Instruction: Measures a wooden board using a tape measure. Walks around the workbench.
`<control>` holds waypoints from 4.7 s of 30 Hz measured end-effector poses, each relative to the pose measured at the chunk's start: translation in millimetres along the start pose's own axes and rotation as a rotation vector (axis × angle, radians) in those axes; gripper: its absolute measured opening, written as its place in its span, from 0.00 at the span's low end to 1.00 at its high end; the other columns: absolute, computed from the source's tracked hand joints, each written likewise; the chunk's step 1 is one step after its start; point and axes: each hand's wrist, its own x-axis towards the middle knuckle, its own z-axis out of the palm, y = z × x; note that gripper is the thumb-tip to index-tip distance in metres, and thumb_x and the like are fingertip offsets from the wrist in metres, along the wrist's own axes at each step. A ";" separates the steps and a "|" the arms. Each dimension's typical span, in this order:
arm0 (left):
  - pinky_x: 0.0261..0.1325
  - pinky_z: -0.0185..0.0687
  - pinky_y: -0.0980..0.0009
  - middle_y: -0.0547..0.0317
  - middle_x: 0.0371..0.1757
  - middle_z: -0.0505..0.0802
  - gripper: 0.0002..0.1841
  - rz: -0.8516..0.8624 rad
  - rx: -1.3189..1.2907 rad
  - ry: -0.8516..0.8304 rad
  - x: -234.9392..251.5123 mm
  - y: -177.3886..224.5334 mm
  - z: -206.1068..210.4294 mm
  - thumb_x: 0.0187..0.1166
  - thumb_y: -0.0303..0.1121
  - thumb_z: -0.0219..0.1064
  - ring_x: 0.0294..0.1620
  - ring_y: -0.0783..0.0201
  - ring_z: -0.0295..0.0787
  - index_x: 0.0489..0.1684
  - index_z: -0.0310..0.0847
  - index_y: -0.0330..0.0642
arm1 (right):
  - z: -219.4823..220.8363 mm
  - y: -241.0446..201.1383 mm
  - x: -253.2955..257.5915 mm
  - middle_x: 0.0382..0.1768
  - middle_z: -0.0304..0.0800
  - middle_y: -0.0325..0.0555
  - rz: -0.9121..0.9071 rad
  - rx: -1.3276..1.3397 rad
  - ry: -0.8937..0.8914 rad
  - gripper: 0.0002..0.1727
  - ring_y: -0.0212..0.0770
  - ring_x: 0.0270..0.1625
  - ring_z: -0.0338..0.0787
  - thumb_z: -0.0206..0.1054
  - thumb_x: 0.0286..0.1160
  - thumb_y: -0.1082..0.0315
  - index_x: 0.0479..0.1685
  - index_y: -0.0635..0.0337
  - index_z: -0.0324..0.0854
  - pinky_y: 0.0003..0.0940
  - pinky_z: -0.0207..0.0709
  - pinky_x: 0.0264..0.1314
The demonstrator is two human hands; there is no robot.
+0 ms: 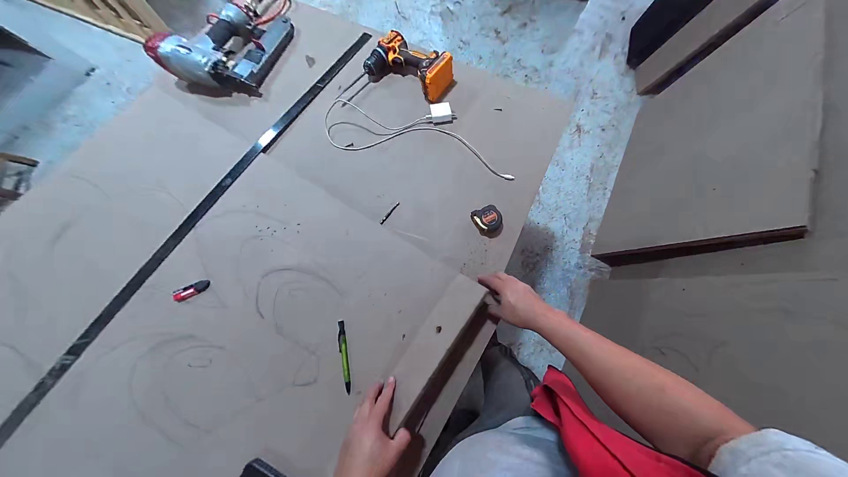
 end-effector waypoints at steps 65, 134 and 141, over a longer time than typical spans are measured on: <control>0.25 0.80 0.74 0.66 0.25 0.88 0.11 -0.006 -0.749 0.009 54.1 214.6 -62.3 0.64 0.37 0.81 0.23 0.70 0.83 0.35 0.84 0.45 | -87.1 -18.4 -32.2 0.58 0.90 0.44 -0.704 0.374 -0.343 0.39 0.45 0.61 0.87 0.79 0.67 0.46 0.81 0.45 0.74 0.44 0.83 0.62; 0.57 0.91 0.64 0.53 0.47 0.97 0.08 -0.040 0.019 0.798 169.4 217.3 -20.1 0.78 0.35 0.75 0.51 0.62 0.96 0.43 0.93 0.39 | -78.0 -19.1 131.9 0.38 0.89 0.56 -0.103 -0.164 -0.646 0.30 0.58 0.46 0.92 0.49 0.91 0.46 0.34 0.60 0.85 0.61 0.84 0.39; 0.55 0.91 0.63 0.52 0.45 0.96 0.09 -0.033 0.001 0.793 170.0 216.2 -20.3 0.78 0.34 0.76 0.49 0.62 0.96 0.43 0.93 0.38 | -76.8 -26.4 135.1 0.39 0.89 0.56 -0.091 -0.149 -0.644 0.33 0.58 0.47 0.92 0.48 0.91 0.41 0.35 0.60 0.85 0.60 0.83 0.40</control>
